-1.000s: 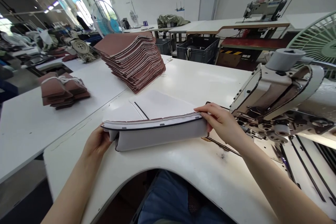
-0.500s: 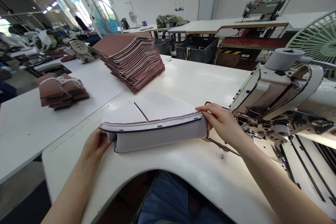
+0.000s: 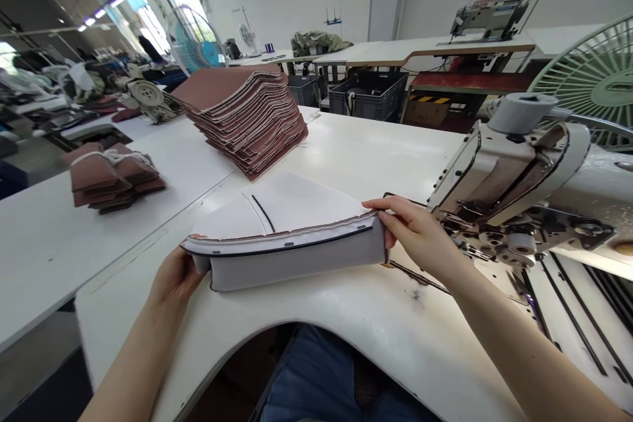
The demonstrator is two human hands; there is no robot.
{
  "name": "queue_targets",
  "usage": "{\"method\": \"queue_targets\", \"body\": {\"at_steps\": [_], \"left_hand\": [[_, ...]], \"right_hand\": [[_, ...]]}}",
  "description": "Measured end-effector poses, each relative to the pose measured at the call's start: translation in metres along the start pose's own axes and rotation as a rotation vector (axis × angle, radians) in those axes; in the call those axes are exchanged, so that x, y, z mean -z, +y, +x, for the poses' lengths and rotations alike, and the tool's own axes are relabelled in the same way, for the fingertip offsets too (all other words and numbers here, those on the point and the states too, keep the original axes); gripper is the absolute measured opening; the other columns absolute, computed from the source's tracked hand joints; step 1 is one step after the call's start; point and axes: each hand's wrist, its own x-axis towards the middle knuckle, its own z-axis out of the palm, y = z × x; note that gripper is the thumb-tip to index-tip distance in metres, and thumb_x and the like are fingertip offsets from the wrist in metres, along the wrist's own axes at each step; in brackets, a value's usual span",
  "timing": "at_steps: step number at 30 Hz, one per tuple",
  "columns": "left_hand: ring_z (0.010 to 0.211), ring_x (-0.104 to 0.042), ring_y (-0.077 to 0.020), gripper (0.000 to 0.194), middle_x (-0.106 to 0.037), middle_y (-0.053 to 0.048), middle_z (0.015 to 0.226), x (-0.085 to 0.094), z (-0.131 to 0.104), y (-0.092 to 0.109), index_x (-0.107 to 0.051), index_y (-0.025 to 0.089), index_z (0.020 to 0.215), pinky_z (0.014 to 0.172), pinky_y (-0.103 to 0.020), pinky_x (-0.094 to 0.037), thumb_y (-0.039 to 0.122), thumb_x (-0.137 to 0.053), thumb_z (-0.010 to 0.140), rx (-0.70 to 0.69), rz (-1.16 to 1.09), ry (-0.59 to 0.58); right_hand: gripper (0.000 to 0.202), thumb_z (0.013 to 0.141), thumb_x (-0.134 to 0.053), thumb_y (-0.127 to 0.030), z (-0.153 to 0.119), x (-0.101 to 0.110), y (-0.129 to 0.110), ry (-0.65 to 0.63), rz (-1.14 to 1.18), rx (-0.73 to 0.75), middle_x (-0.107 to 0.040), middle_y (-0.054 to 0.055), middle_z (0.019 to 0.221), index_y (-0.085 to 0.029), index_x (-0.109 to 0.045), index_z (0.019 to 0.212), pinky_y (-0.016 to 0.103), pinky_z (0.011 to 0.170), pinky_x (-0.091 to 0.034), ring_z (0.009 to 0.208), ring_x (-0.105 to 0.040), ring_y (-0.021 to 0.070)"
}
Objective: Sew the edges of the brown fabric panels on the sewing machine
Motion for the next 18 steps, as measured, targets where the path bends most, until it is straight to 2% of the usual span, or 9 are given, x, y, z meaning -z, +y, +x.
{"method": "queue_targets", "body": {"at_steps": [6, 12, 18], "left_hand": [[0.046, -0.048, -0.0046, 0.026, -0.047, 0.003, 0.055, 0.001, 0.001, 0.001, -0.045, 0.012, 0.056, 0.045, -0.011, -0.046, -0.01, -0.037, 0.066, 0.008, -0.016, 0.016], [0.046, -0.046, -0.0049, 0.025, -0.048, 0.003, 0.055, 0.001, 0.001, 0.002, -0.043, 0.013, 0.058, 0.044, -0.01, -0.046, -0.01, -0.037, 0.063, 0.016, -0.027, 0.038], [0.045, -0.045, -0.0045, 0.023, -0.047, 0.003, 0.055, 0.007, 0.007, 0.001, -0.04, 0.014, 0.057, 0.043, -0.01, -0.044, -0.009, -0.039, 0.061, 0.009, -0.036, 0.03]], "right_hand": [[0.03, 0.09, -0.043, -0.032, -0.003, 0.0, -0.007, -0.009, 0.049, 0.047, -0.051, -0.002, 0.06, -0.022, -0.066, 0.107, 0.033, 0.064, -0.049, 0.057, -0.056, 0.0164], [0.028, 0.088, -0.046, -0.035, -0.007, -0.002, -0.015, -0.013, 0.129, 0.052, -0.049, -0.002, 0.063, -0.023, -0.066, 0.104, 0.027, 0.048, -0.044, 0.052, -0.053, 0.0136], [0.027, 0.087, -0.052, -0.037, -0.009, -0.003, -0.019, -0.05, 0.208, 0.036, -0.049, -0.003, 0.063, -0.022, -0.066, 0.104, 0.023, 0.042, -0.041, 0.05, -0.052, 0.012]]}}
